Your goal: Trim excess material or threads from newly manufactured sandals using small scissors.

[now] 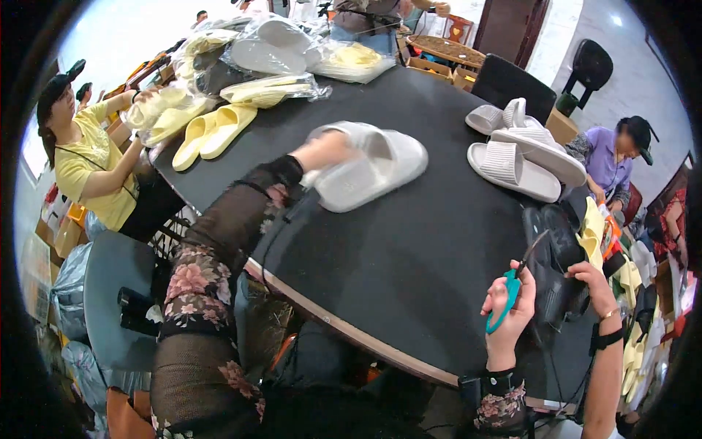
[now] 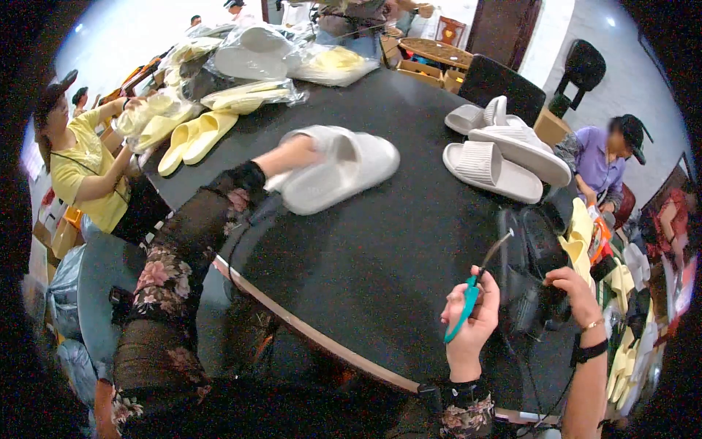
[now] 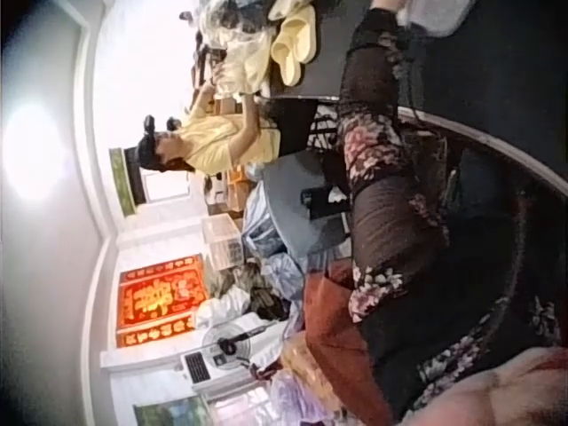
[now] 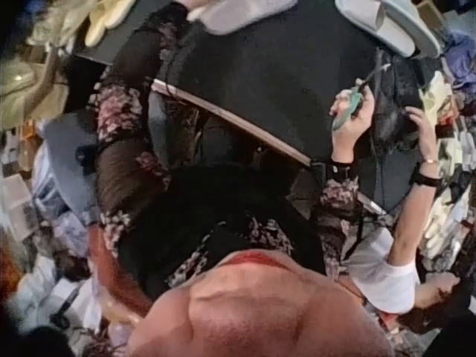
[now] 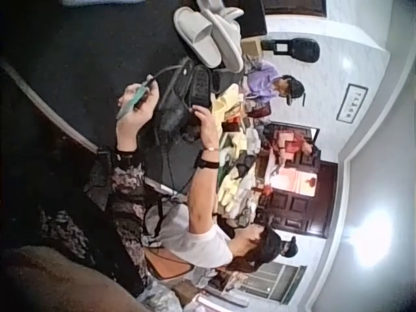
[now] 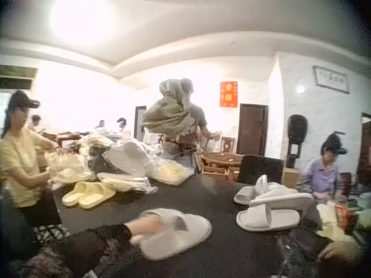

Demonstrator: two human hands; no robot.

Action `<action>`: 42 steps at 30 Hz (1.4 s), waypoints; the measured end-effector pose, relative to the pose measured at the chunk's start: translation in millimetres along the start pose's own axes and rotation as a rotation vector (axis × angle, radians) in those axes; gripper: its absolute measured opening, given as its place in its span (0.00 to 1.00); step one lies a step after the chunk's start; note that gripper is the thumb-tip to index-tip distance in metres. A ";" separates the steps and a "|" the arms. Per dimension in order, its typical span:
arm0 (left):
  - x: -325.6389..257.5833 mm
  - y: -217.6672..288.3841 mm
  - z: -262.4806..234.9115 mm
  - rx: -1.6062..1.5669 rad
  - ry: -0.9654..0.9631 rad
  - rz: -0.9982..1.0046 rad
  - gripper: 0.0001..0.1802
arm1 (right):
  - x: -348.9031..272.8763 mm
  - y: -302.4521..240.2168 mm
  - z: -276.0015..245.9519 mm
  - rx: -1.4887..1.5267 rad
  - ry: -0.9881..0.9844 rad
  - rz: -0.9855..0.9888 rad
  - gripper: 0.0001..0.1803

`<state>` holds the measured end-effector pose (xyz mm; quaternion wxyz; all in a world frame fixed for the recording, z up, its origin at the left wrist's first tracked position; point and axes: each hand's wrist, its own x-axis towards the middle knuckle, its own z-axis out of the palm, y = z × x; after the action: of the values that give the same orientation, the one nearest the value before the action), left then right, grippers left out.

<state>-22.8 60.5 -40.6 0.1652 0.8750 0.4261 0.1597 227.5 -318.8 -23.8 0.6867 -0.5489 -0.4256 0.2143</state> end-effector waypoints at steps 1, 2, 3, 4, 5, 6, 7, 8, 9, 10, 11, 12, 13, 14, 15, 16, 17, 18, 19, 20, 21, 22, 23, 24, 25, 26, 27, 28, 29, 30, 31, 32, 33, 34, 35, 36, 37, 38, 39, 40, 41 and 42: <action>-9.3 31.3 4.7 -0.022 -0.017 0.033 0.25 | 0.1 1.2 0.8 0.031 -0.019 -0.005 0.27; -12.1 49.0 8.8 0.009 -0.088 0.114 0.25 | -0.7 0.3 4.2 0.065 -0.043 -0.011 0.27; -18.0 76.5 12.8 -0.036 -0.116 0.201 0.24 | -0.9 -1.2 5.3 0.038 -0.017 -0.003 0.26; -26.8 102.2 10.1 -0.082 -0.141 0.287 0.24 | -1.5 -0.4 5.5 0.038 -0.023 -0.003 0.26; -29.6 115.5 7.1 -0.091 -0.178 0.328 0.22 | -2.7 -0.4 6.0 0.038 -0.009 0.006 0.25; -33.1 123.6 4.3 -0.095 -0.230 0.360 0.20 | -1.1 3.8 7.8 0.045 0.006 0.031 0.25; -39.1 127.9 0.6 -0.205 -0.189 0.280 0.17 | 0.6 7.4 9.3 0.033 0.023 0.052 0.24; -44.7 125.1 -12.5 -0.216 -0.112 0.288 0.16 | -2.5 1.5 10.7 0.022 0.018 0.034 0.24; -43.4 118.6 -20.3 -0.265 -0.023 0.250 0.16 | -2.0 3.8 8.9 0.013 0.023 0.029 0.24; -42.6 109.0 -29.6 -0.312 0.065 0.211 0.16 | -1.4 6.0 7.6 0.006 0.028 0.025 0.24; -45.4 88.9 -43.8 -0.237 0.124 0.148 0.16 | -1.8 3.3 10.5 0.007 0.009 0.031 0.24; -43.8 66.3 -55.2 -0.164 0.177 0.096 0.16 | -1.7 4.2 10.5 0.009 0.012 0.035 0.24; -42.0 33.1 -63.0 -0.090 0.249 0.040 0.16 | -1.8 5.1 10.6 -0.003 0.001 0.026 0.24; -37.5 -3.3 -66.7 -0.021 0.319 -0.004 0.17 | -1.8 5.1 9.7 -0.022 -0.001 0.014 0.24; -41.0 -38.4 -74.9 0.098 0.365 -0.062 0.18 | -1.8 5.5 10.3 -0.019 0.004 0.016 0.24; -47.0 -73.9 -85.9 0.193 0.351 -0.201 0.19 | -1.5 6.3 11.4 -0.031 0.004 0.023 0.24; -57.6 -115.3 -99.4 0.328 0.375 -0.281 0.20 | -1.5 6.0 13.3 -0.037 -0.004 0.028 0.24; -64.3 -134.7 -108.3 0.372 0.402 -0.326 0.20 | -0.1 7.2 11.6 -0.041 0.011 0.028 0.24; -70.4 -158.3 -113.3 0.442 0.480 -0.346 0.19 | 0.6 7.6 9.9 -0.053 0.008 0.019 0.23; -74.9 -182.2 -124.5 0.468 0.444 -0.482 0.15 | 1.3 8.4 8.2 -0.060 0.001 0.013 0.23; -76.7 -199.3 -127.9 0.546 0.422 -0.520 0.13 | 1.8 7.9 4.4 -0.080 0.012 0.026 0.23; -79.4 -221.6 -135.1 0.666 0.333 -0.571 0.11 | 1.7 6.3 4.8 -0.087 0.039 0.026 0.23; -97.5 -259.4 -153.6 0.645 0.348 -0.543 0.10 | 2.1 2.8 7.5 -0.081 0.022 0.046 0.23; -133.2 -307.2 -180.4 0.332 0.527 -0.454 0.11 | 2.6 2.4 8.8 -0.049 -0.006 0.065 0.23; -126.6 -311.5 -178.4 0.432 0.433 -0.441 0.13 | 3.1 3.4 7.4 -0.074 -0.005 0.071 0.23; -103.3 -297.3 -162.1 0.511 0.333 -0.394 0.16 | 4.3 6.8 0.5 -0.068 0.020 0.073 0.23; -89.0 -265.8 -144.4 0.465 0.314 -0.189 0.19 | 4.3 8.8 -6.7 -0.119 0.060 0.092 0.23; -133.7 -325.6 -171.6 0.443 0.489 -0.402 0.19 | 6.1 9.5 0.3 -0.074 0.007 0.105 0.23; -121.8 -319.8 -158.3 0.362 0.471 -0.418 0.22 | 8.1 11.4 1.5 -0.100 0.062 0.106 0.23; -106.8 -312.6 -142.3 0.258 0.459 -0.417 0.26 | 4.0 2.3 1.2 -0.145 0.067 0.117 0.23; -119.1 -342.9 -155.9 0.329 0.484 -0.415 0.29 | 3.1 -1.9 2.3 -0.133 0.030 0.139 0.23; -123.6 -358.4 -166.9 0.401 0.499 -0.417 0.32 | 4.7 -0.3 4.4 -0.122 0.057 0.142 0.23; -129.3 -373.8 -172.2 0.357 0.517 -0.407 0.32 | 6.8 1.6 7.2 -0.098 0.032 0.146 0.23; -106.8 -368.4 -162.9 0.287 0.514 -0.369 0.32 | 5.7 4.4 0.4 -0.099 0.040 0.154 0.23; -94.9 -368.9 -157.3 0.228 0.479 -0.379 0.32 | 4.8 2.7 -0.6 -0.122 0.061 0.170 0.23; -82.0 -369.2 -151.0 0.170 0.442 -0.390 0.32 | 3.8 2.1 -1.1 -0.139 0.101 0.176 0.23; -74.5 -373.5 -151.0 -0.037 0.386 -0.448 0.32 | 3.3 1.0 -1.7 -0.133 0.091 0.168 0.23; -76.2 -385.4 -159.5 0.020 0.401 -0.474 0.32 | 4.5 2.4 -2.6 -0.110 0.067 0.159 0.23; -127.8 -430.1 -237.6 0.179 0.506 -0.471 0.32 | 7.5 7.1 -9.3 0.054 0.003 0.144 0.24; -104.6 -424.4 -210.8 0.316 0.420 -0.496 0.31 | 9.0 7.0 -4.4 0.010 0.053 0.152 0.24; -76.3 -409.6 -170.1 0.128 0.343 -0.520 0.30 | 8.4 5.4 -2.2 -0.071 0.056 0.160 0.24; -73.2 -413.5 -156.8 0.382 0.345 -0.601 0.28 | 7.7 2.6 -0.9 -0.114 0.035 0.160 0.24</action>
<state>-418.0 266.9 -86.2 -0.0352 0.6866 0.7068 0.1669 232.9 -312.6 -23.5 0.6425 -0.6228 -0.3799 0.2343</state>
